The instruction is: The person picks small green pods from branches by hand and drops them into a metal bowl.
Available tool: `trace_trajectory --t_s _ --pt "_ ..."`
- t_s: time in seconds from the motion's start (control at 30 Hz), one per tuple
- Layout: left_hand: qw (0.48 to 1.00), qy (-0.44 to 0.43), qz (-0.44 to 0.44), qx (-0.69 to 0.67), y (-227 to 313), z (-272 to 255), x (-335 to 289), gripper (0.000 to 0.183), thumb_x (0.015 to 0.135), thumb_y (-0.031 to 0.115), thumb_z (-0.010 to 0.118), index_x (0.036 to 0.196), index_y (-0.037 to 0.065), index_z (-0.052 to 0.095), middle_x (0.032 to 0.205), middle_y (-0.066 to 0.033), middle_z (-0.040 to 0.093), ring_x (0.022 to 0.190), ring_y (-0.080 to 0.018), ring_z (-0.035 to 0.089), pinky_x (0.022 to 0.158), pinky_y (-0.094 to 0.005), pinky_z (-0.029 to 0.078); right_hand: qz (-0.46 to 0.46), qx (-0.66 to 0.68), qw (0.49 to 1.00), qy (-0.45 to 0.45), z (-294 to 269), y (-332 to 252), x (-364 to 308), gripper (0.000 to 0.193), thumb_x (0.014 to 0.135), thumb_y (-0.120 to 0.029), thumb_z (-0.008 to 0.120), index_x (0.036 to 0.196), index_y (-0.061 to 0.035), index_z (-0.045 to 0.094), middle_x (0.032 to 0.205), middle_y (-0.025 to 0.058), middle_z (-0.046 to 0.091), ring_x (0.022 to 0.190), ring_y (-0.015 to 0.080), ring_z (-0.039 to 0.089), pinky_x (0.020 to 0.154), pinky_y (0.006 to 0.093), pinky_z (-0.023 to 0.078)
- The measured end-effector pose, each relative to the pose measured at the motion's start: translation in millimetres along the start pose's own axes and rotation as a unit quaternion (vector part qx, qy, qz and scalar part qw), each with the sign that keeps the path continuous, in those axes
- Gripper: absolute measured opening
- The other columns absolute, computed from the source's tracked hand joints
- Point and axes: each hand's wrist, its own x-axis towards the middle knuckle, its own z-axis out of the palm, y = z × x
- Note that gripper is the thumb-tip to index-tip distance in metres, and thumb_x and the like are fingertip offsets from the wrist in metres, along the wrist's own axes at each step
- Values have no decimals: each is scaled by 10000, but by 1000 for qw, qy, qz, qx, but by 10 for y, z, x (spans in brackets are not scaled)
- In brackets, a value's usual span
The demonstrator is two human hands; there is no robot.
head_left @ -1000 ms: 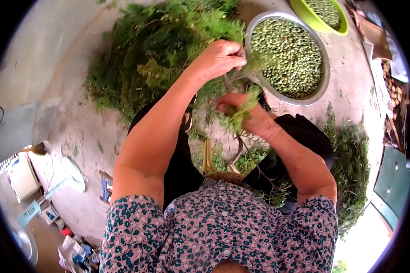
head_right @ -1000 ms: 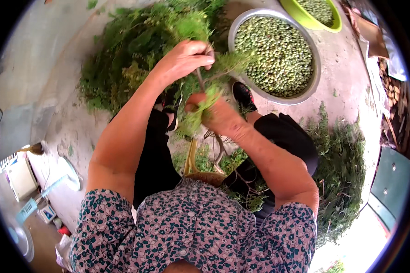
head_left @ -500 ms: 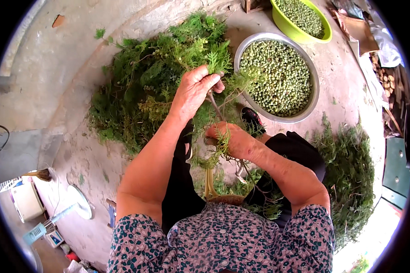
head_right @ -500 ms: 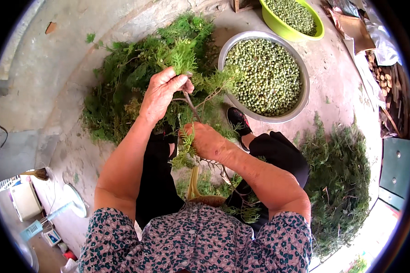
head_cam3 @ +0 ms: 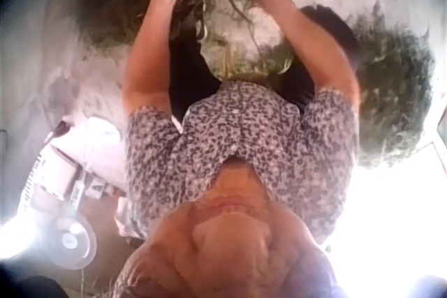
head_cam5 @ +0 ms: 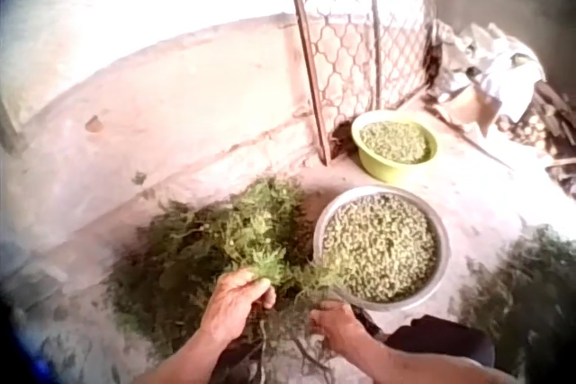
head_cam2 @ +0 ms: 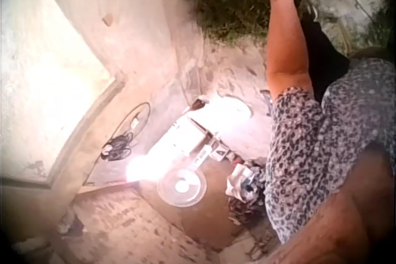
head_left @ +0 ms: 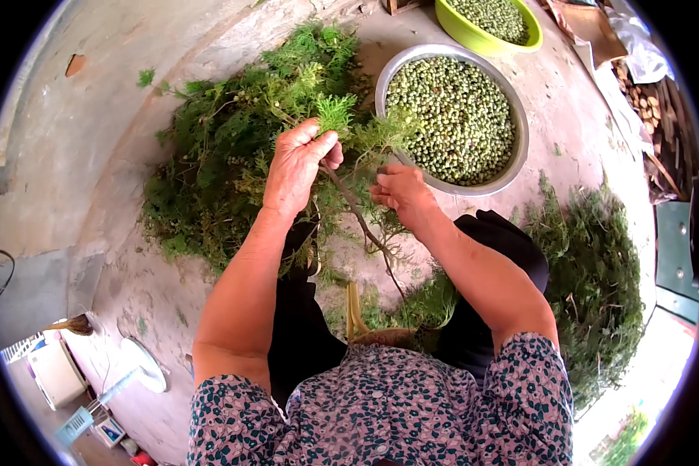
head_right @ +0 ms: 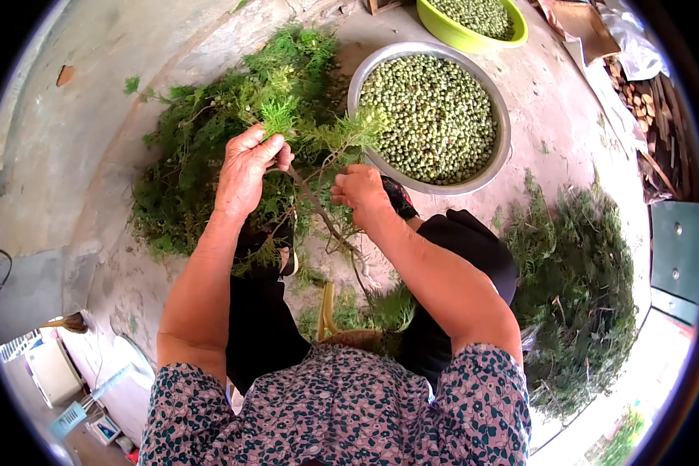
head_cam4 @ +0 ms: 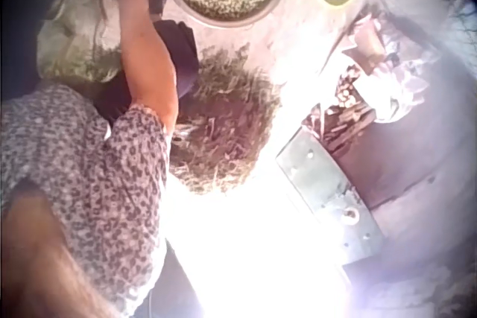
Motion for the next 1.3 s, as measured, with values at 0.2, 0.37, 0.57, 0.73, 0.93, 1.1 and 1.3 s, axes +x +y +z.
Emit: trace_trajectory --t_s 0.2,0.37,0.57,0.73,0.93,1.1,1.3 --pt "998 23 -13 -52 15 18 -5 214 840 127 558 655 65 470 572 -1 477 500 -101 467 566 -267 450 -61 78 988 -116 27 -108 193 200 822 -82 533 989 24 503 886 98 529 729 214 581 578 310 495" --pt "994 75 -73 10 42 47 -6 155 801 94 607 681 57 515 569 12 494 466 -66 436 460 -229 383 -138 -9 985 -102 231 -114 87 112 836 -76 506 823 29 542 707 61 561 579 159 578 500 257 476" --pt "993 71 -85 39 29 164 10 144 729 55 659 868 57 623 734 0 628 498 -25 467 370 -181 313 -234 -176 951 -102 350 -122 -119 151 838 -72 503 835 44 601 703 50 603 603 95 561 548 234 473" --pt "993 80 -71 48 130 277 -15 153 704 88 674 844 44 628 656 -14 608 455 -51 457 369 -198 336 -336 -285 894 -80 375 -83 -147 147 824 -89 539 858 25 626 681 40 615 588 74 554 547 229 464" --pt "993 104 -49 -4 29 236 34 143 692 89 701 798 27 628 586 7 566 400 -50 410 331 -207 310 -360 -296 880 -89 352 -167 -166 141 808 -56 530 847 33 632 643 59 614 555 86 552 516 228 443" --pt "994 88 -57 -21 33 171 28 116 706 105 703 753 27 631 524 24 523 367 -37 348 318 -203 249 -242 -212 947 -6 204 -545 -374 133 812 -65 526 884 3 616 689 72 597 559 104 562 461 237 421" --pt "995 80 -57 -31 56 147 40 109 709 99 701 768 33 638 504 43 500 367 -32 337 324 -208 232 -285 -108 944 -127 201 -870 -538 245 857 -175 538 1049 -24 560 783 15 574 554 59 517 438 176 363"
